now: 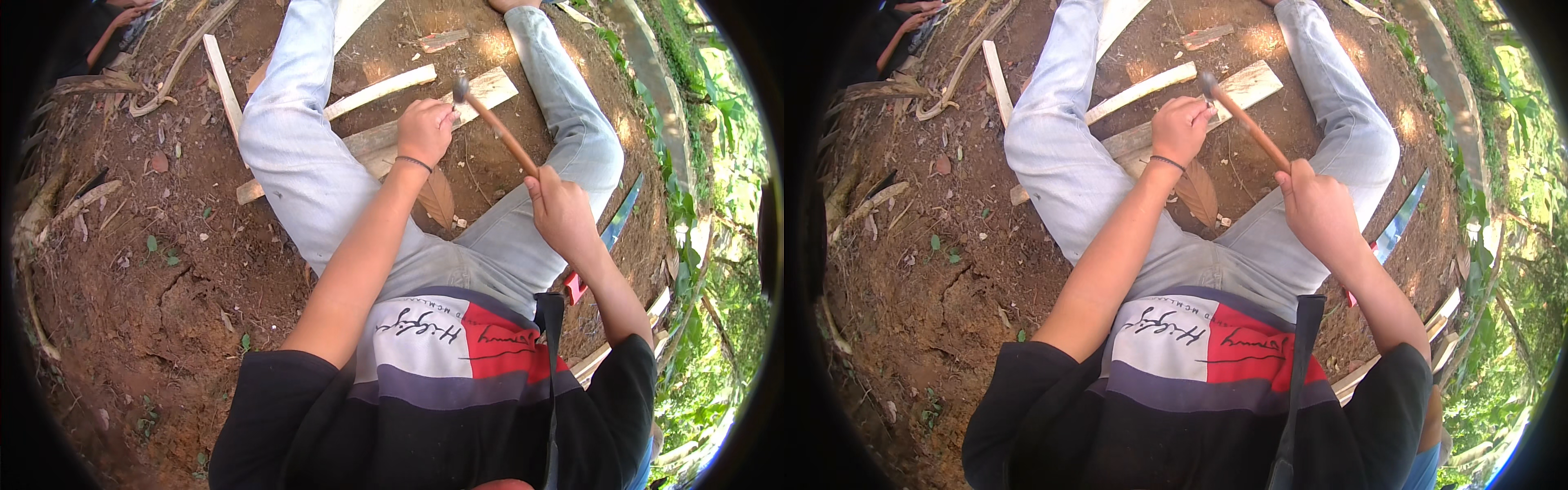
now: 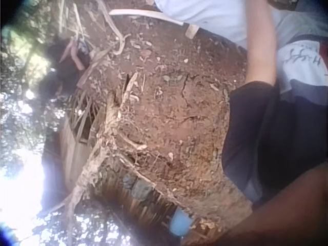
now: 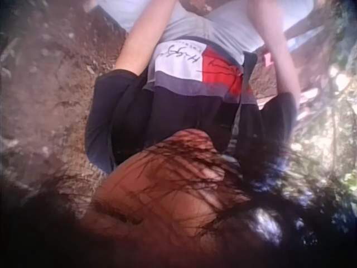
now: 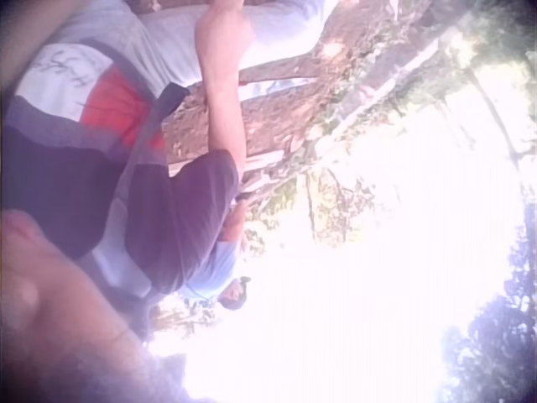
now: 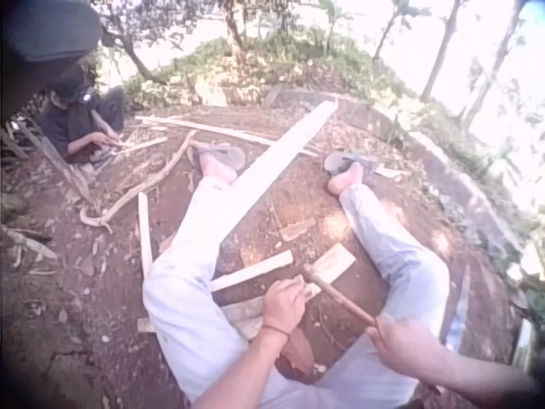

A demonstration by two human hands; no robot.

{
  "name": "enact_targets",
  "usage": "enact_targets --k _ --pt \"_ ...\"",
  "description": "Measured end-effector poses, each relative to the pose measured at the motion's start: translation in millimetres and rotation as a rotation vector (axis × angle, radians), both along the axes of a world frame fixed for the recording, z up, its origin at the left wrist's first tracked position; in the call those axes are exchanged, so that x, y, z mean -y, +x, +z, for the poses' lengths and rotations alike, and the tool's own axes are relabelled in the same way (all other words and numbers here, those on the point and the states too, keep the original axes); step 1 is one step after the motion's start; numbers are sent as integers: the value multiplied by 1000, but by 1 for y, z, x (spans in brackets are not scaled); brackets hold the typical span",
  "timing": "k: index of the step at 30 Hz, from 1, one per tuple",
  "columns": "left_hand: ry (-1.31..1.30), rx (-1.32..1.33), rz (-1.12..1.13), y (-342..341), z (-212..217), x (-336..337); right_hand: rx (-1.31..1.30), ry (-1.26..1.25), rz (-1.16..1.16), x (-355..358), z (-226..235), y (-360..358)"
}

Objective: The person assembles a wooden frame by hammering nails into wood pieces. They join several slats together by hand and with a hammer while sitting on the ground.

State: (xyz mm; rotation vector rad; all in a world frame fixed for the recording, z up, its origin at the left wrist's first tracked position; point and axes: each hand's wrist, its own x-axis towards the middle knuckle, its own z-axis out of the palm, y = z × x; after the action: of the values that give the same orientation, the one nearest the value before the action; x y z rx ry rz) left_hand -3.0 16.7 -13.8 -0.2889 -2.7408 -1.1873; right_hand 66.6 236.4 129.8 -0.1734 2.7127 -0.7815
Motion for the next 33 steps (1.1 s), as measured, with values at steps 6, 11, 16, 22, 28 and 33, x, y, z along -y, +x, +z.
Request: enact_targets --k 6,11,16,22,28,33 --pt "-80 156 -162 -10 11 17 -27 -46 -50 -3 10 -6" --pt "-293 347 -151 -9 26 56 3 -54 -2 -8 2 -4" --pt "-260 512 -140 -8 23 52 32 -67 -32 3 -2 -2" --pt "-270 469 -89 -2 20 47 33 -22 1 1 -10 3" --pt "-268 484 -55 -3 23 46 -2 -98 -39 6 -4 12" --pt "-276 484 -68 -4 23 44 -25 2 8 7 -5 6"
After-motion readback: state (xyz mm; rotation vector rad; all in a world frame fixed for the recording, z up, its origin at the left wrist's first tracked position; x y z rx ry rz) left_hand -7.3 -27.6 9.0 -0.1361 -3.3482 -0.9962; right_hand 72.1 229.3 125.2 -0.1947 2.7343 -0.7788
